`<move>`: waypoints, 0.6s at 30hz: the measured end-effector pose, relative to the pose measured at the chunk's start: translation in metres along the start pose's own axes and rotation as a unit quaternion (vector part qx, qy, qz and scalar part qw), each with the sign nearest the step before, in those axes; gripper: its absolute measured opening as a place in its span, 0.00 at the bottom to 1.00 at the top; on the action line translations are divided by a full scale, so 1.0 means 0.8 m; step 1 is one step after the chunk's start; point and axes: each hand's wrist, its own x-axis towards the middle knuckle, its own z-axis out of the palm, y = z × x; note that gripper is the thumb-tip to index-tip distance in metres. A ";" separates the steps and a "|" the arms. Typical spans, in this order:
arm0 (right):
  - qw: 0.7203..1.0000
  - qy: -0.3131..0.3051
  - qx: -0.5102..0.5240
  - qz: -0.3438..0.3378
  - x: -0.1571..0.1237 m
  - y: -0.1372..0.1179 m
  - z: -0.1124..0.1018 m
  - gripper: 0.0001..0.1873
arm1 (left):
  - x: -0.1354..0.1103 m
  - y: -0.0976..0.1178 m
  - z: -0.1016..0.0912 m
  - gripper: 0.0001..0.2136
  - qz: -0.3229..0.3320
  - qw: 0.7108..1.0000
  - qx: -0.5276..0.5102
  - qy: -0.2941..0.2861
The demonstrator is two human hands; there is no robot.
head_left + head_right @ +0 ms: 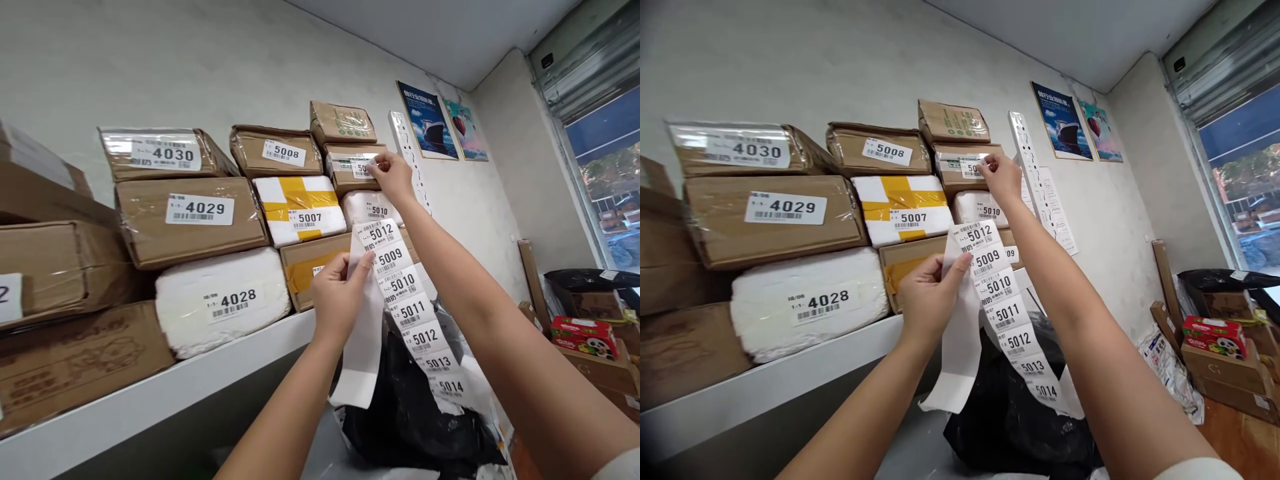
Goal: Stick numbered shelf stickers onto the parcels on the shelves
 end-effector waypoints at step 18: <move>0.934 -0.300 0.188 0.036 -0.118 -0.089 -0.039 0.11 | 0.022 -0.015 -0.017 0.16 -0.033 0.986 -0.156 0.045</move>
